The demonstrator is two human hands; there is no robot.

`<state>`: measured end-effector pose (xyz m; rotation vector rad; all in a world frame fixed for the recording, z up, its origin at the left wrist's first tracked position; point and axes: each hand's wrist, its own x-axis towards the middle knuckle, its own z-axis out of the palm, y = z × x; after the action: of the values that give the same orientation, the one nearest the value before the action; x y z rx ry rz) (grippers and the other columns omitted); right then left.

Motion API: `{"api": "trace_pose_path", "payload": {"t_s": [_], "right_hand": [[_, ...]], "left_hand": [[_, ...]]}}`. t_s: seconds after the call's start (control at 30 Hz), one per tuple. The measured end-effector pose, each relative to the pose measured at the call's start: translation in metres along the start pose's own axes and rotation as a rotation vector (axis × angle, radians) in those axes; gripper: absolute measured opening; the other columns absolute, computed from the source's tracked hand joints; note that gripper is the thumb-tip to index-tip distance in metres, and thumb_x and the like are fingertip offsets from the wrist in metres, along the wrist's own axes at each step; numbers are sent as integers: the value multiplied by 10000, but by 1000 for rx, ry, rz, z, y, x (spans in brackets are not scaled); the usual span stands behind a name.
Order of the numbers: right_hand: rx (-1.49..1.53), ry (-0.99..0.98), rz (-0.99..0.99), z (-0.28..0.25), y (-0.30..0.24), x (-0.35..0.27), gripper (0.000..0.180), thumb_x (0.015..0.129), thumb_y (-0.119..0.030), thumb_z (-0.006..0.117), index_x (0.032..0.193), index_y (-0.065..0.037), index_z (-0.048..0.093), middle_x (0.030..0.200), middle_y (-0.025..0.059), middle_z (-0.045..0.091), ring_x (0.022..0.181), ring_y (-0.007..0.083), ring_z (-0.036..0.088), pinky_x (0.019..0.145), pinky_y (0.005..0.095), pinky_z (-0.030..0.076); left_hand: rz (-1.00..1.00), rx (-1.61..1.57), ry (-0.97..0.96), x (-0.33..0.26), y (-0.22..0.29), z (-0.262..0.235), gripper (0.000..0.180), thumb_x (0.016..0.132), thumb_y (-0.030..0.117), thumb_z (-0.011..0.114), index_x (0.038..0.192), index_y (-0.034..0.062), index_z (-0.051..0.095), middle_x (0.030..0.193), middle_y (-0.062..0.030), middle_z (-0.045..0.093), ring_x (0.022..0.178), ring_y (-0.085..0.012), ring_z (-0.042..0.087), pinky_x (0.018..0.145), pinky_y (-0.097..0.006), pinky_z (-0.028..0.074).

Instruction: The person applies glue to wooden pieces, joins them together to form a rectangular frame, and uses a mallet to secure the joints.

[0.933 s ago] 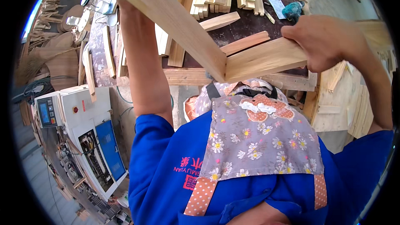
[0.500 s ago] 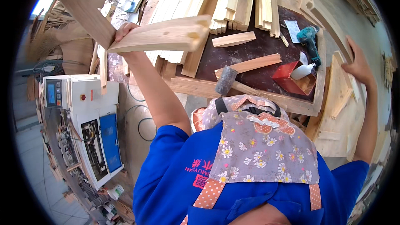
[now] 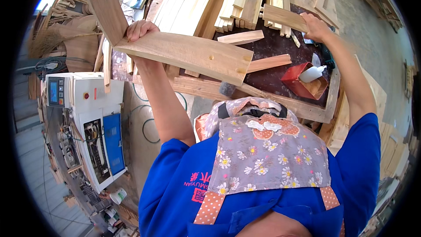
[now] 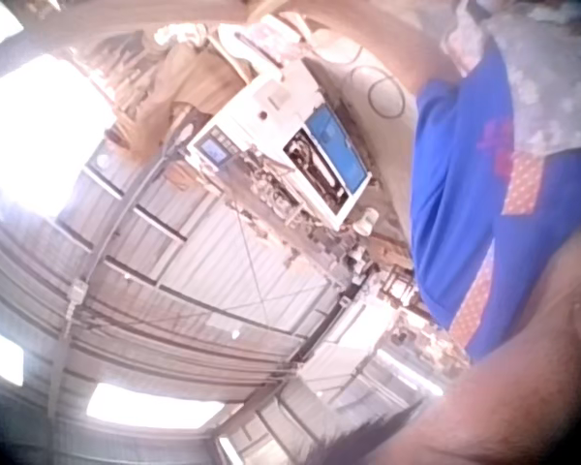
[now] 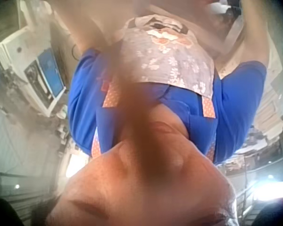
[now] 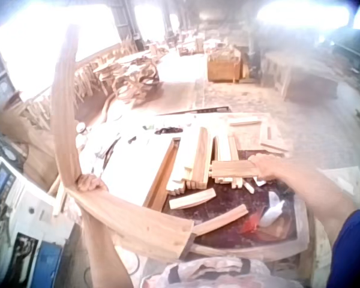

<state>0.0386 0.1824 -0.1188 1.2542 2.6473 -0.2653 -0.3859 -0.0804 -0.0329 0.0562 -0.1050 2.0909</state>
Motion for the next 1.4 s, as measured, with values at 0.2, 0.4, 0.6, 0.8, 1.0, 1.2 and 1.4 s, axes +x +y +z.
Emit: {"api": "trace_pose_path", "payload": {"t_s": [0.2,0.4,0.6,0.8,1.0,1.2,1.4], "right_hand": [[59,-38,-50,5,-9,19,873,609,-196,804,1363,-87,376,1271,185,497,1180,341,497,993,414,414],[1071,255,-275,-104,-89,0,788,775,-407,726,1383,-37,389,1334,221,492,1268,286,460,1028,389,386],[-29,1227,-654,-207,-160,-63,653,843,-371,664,1340,-22,424,1326,154,496,1244,252,468,1058,407,358],[-256,681,-609,-223,-160,-88,745,814,-572,617,1289,-14,481,1185,154,571,1127,241,540,986,374,399],[687,-358,-404,-183,-121,-102,888,766,-793,449,1142,4,557,904,96,601,793,180,594,681,297,452],[918,-479,-258,-145,-125,-146,651,860,-632,512,685,-8,574,599,-12,502,554,83,465,495,271,364],[951,-134,-281,-123,-99,-178,687,917,-606,377,677,12,556,550,81,512,511,160,490,493,306,373]], "left_hand": [[-45,-52,-77,-5,-5,7,281,862,173,572,617,106,451,547,17,471,489,-98,485,549,-254,394],[-274,-18,-207,12,-48,-21,264,873,276,608,682,107,539,592,22,550,531,-119,518,572,-249,397],[-347,434,-201,25,-65,-5,304,921,307,490,672,134,503,550,19,496,484,-127,468,511,-250,365],[-388,1077,-213,7,-82,44,521,918,490,371,644,91,566,418,-6,443,309,-112,380,327,-197,323],[-501,1489,135,-24,-94,66,637,782,629,482,932,14,548,629,-87,531,416,-151,494,337,-272,352],[-637,1645,-110,-49,-101,67,695,933,600,292,1119,-13,561,876,-110,586,849,-179,555,822,-301,426],[-688,1595,-391,-72,-86,36,630,1012,469,256,821,-13,615,669,-31,578,626,-69,500,585,-264,403]]}}
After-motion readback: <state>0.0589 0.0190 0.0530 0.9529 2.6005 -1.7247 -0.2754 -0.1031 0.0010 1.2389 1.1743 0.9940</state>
